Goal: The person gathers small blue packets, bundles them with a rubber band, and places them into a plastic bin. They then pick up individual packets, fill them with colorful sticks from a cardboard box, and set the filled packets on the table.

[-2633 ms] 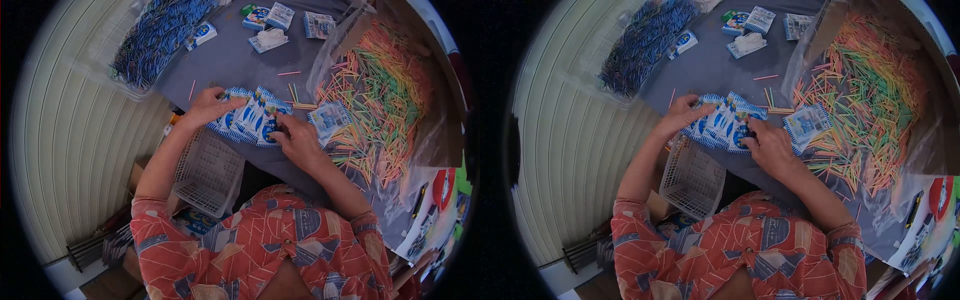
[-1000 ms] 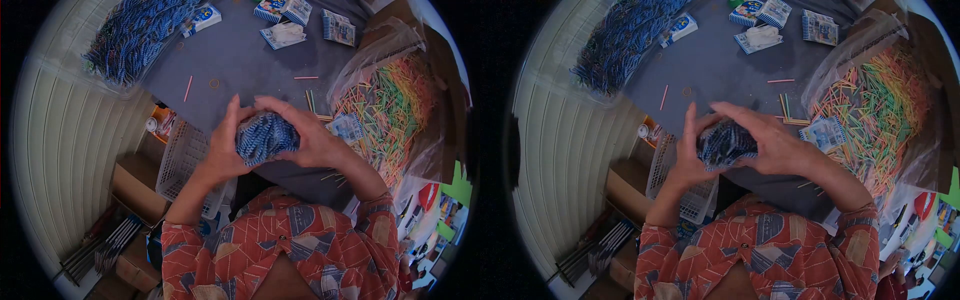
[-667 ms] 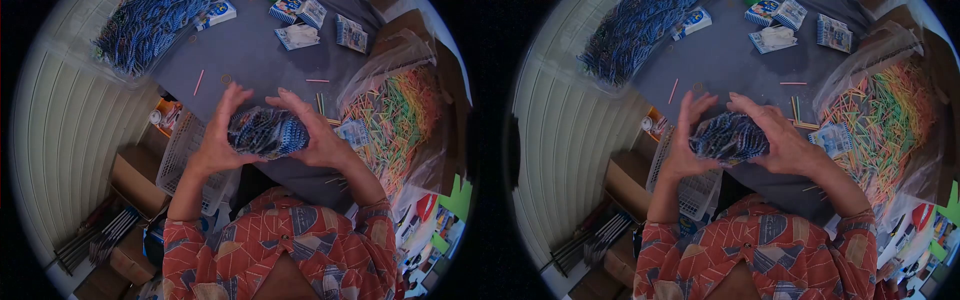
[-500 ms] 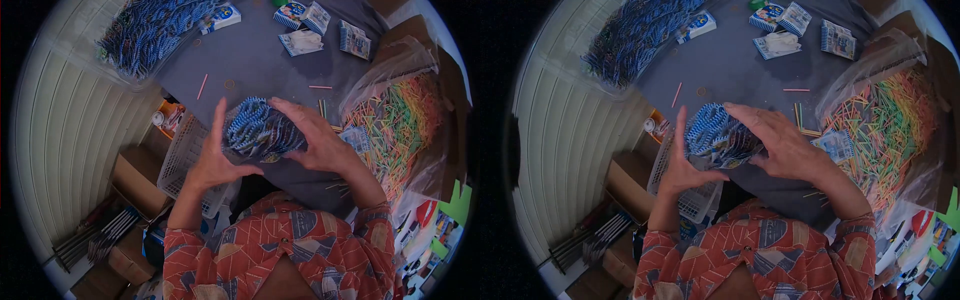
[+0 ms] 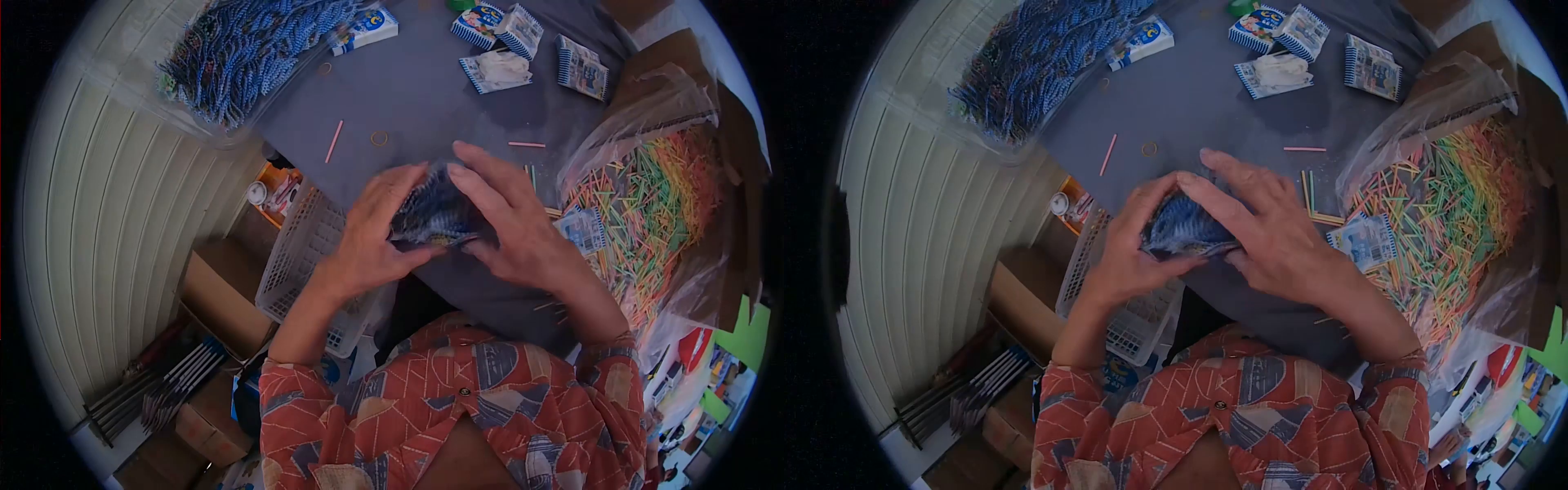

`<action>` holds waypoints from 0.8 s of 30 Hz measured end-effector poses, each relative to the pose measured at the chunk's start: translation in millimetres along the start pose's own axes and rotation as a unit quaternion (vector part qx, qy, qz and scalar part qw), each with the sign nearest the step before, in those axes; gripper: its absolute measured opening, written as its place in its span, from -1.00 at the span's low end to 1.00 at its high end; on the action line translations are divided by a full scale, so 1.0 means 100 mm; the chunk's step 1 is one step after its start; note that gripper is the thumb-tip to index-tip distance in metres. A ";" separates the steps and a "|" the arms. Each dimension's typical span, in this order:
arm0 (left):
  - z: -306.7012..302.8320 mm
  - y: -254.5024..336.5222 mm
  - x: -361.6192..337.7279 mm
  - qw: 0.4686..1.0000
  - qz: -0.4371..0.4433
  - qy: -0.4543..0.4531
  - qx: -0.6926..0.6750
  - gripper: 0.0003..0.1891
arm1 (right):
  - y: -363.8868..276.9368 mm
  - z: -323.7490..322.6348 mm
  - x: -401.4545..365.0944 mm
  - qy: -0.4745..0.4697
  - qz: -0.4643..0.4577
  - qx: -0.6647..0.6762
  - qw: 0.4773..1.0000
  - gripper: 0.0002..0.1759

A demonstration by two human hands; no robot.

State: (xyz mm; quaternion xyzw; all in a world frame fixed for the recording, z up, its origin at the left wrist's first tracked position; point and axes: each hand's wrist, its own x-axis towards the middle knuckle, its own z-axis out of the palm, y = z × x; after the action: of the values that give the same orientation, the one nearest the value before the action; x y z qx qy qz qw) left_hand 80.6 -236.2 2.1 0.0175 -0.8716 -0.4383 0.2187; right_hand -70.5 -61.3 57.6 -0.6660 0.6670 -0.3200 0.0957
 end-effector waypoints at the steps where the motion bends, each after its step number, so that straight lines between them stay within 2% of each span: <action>1: 0.02 0.00 -0.01 0.999 -0.035 0.015 -0.028 0.13 | 0.06 0.05 0.03 -0.014 0.048 -0.044 0.998 0.15; 5: -0.02 0.02 -0.03 0.996 -0.058 0.029 -0.060 0.14 | 0.11 0.02 0.06 -0.016 0.038 0.047 0.998 0.20; 7: -0.02 0.12 -0.03 0.989 -0.112 0.030 -0.095 0.17 | 0.09 -0.01 0.08 0.004 0.084 0.048 0.995 0.20; 10: 0.02 0.12 -0.03 0.990 -0.108 0.004 -0.085 0.07 | 0.14 -0.05 0.11 -0.030 0.092 0.019 0.995 0.22; 11: 0.03 0.08 -0.03 0.998 -0.047 0.007 -0.042 -0.01 | 0.13 -0.09 0.16 -0.024 0.064 0.016 0.997 0.22; 12: 0.04 0.06 -0.02 1.000 0.013 0.002 -0.001 -0.09 | 0.09 -0.15 0.17 -0.067 0.090 0.021 0.993 0.15; 13: 0.03 0.08 -0.01 1.000 0.021 0.008 0.010 -0.09 | 0.08 -0.19 0.17 -0.109 0.123 0.024 0.986 0.09; 14: 0.04 0.10 -0.01 1.000 0.009 0.002 0.000 -0.17 | 0.09 -0.20 0.16 -0.104 0.117 0.019 0.988 0.09; 15: 0.05 0.12 0.00 1.000 -0.003 -0.004 -0.013 -0.24 | 0.12 -0.19 0.15 -0.123 0.117 0.020 0.985 -0.01; 19: -0.05 0.09 0.06 1.000 0.001 -0.016 -0.011 -0.23 | 0.18 -0.24 0.25 -0.172 0.106 0.026 0.979 -0.27; 20: -0.15 0.09 0.10 1.000 0.023 0.003 0.010 -0.23 | 0.19 -0.27 0.36 -0.172 0.097 0.022 0.980 -0.27; 22: -0.51 0.16 0.28 0.993 0.075 0.054 0.078 -0.24 | 0.17 -0.37 0.73 -0.038 -0.090 -0.046 0.994 -0.27; 24: -1.08 0.28 0.59 0.966 0.140 0.132 0.173 -0.27 | 0.01 -0.52 1.33 0.058 -0.170 -0.084 0.980 -0.30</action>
State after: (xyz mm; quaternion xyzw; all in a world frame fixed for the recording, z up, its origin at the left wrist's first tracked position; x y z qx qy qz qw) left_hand 74.5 -313.6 101.6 -0.0095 -0.8912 -0.2400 0.3848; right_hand -113.0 -172.0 137.2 -0.7559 0.5727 -0.3124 -0.0553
